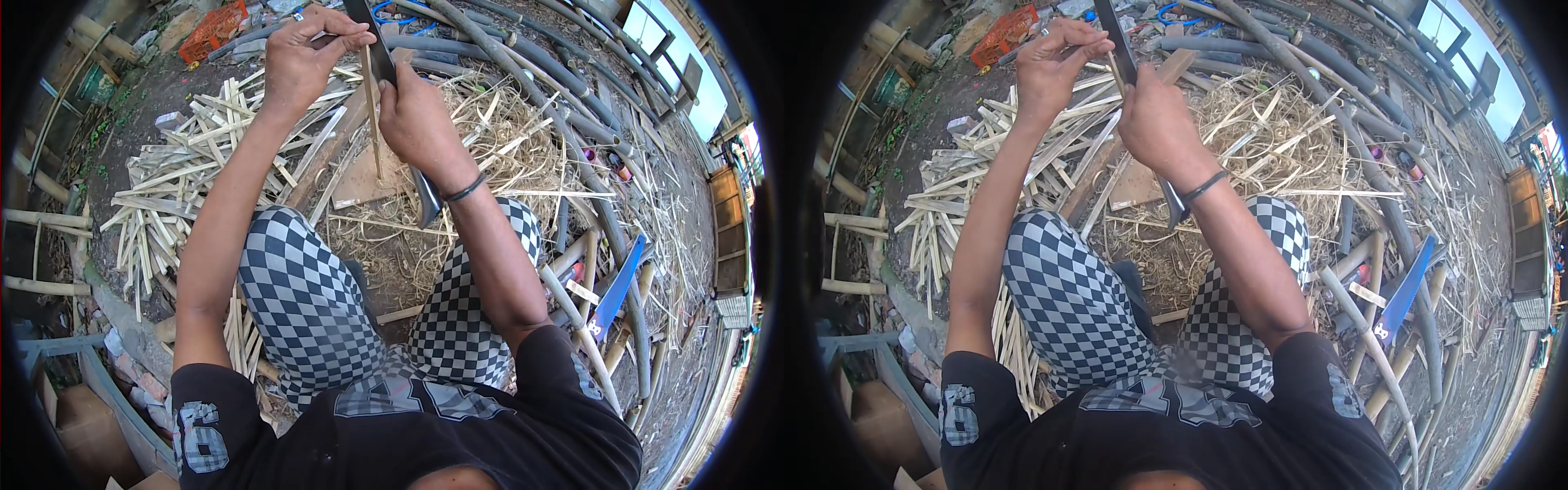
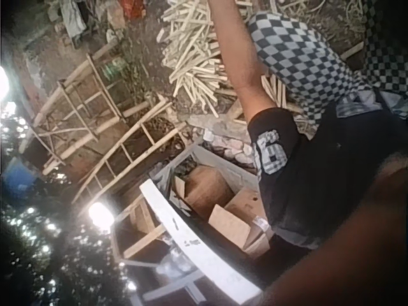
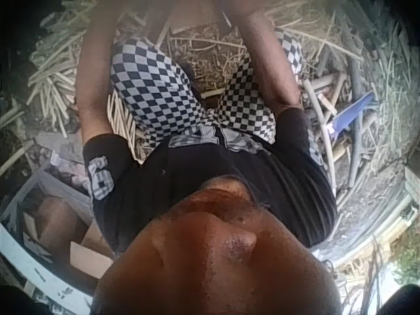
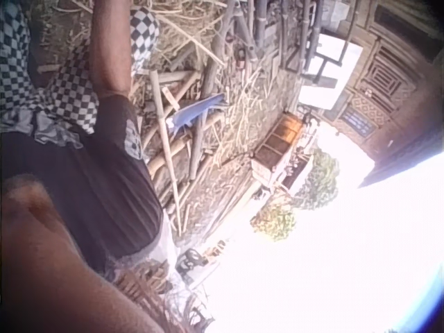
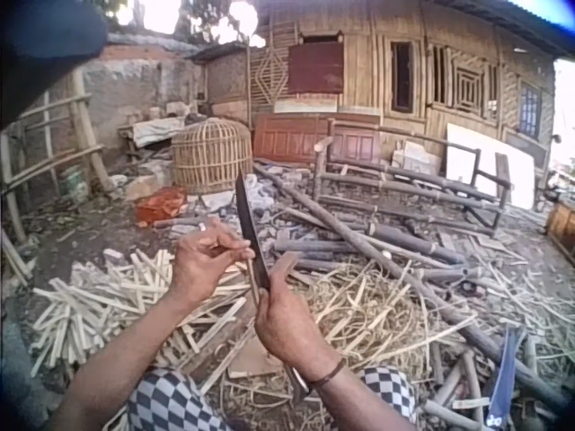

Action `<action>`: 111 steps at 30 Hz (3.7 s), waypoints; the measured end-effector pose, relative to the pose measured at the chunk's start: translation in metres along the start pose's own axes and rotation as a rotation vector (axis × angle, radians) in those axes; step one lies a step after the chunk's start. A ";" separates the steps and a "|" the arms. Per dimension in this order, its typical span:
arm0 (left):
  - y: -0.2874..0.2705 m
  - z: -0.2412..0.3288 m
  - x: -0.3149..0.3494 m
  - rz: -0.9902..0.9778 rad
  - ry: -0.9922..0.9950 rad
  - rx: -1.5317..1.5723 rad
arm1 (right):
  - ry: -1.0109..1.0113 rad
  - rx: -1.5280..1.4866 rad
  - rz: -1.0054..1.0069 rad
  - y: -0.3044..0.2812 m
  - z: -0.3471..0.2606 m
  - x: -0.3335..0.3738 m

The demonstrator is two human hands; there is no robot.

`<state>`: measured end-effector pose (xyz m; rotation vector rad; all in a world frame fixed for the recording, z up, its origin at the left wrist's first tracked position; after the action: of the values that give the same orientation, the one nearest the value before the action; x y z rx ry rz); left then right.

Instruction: The person shaves thin strips of wood using a machete while sitting on the ground amidst bamboo debris.

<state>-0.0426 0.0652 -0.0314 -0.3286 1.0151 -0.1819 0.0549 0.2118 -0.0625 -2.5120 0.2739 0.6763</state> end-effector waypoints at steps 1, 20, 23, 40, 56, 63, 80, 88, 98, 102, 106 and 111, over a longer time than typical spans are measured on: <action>-0.003 -0.001 0.001 0.002 -0.006 -0.005 | 0.000 -0.004 -0.007 -0.001 -0.006 0.000; 0.001 0.025 -0.002 -0.028 -0.246 0.182 | -0.088 -0.103 0.102 -0.009 -0.028 -0.005; 0.003 0.019 0.001 -0.010 -0.300 0.275 | -0.027 -0.046 0.039 0.001 -0.010 0.003; -0.014 0.006 0.007 0.120 -0.253 0.222 | 0.081 -0.044 -0.066 0.032 0.017 0.013; -0.018 0.022 0.006 -0.008 -0.209 0.066 | 0.094 -0.162 0.006 0.039 0.016 0.024; -0.027 0.005 0.013 0.024 -0.262 0.197 | 0.215 -0.040 -0.104 0.065 0.059 0.038; -0.035 0.010 0.015 -0.062 -0.245 0.170 | 0.128 -0.100 0.006 0.063 0.034 0.037; -0.027 0.024 0.016 -0.343 -0.305 0.359 | 0.381 -0.471 -0.146 0.047 0.022 0.046; -0.034 -0.013 0.039 -0.216 -0.322 0.650 | 0.560 -0.448 -0.008 0.060 0.070 0.116; -0.049 -0.007 0.040 -0.397 -0.321 0.661 | 0.543 -0.393 0.002 0.061 0.085 0.139; -0.042 0.006 0.049 -0.277 -0.261 0.368 | 0.518 -0.288 0.016 0.066 0.086 0.149; -0.033 0.008 0.045 -0.177 -0.320 0.238 | 0.572 -0.259 0.048 0.068 0.061 0.135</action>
<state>-0.0122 0.0225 -0.0524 -0.2209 0.6399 -0.3939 0.1235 0.1789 -0.2070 -2.9139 0.4723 -0.0131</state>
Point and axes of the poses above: each hand's wrist, its own x-axis away from the middle knuckle, its own y-axis out of the palm, z = x × y, the point moved 2 cm from there along -x, towards the middle knuckle, and after that the axes turned 10 degrees about -x, right-handed, at the moved point
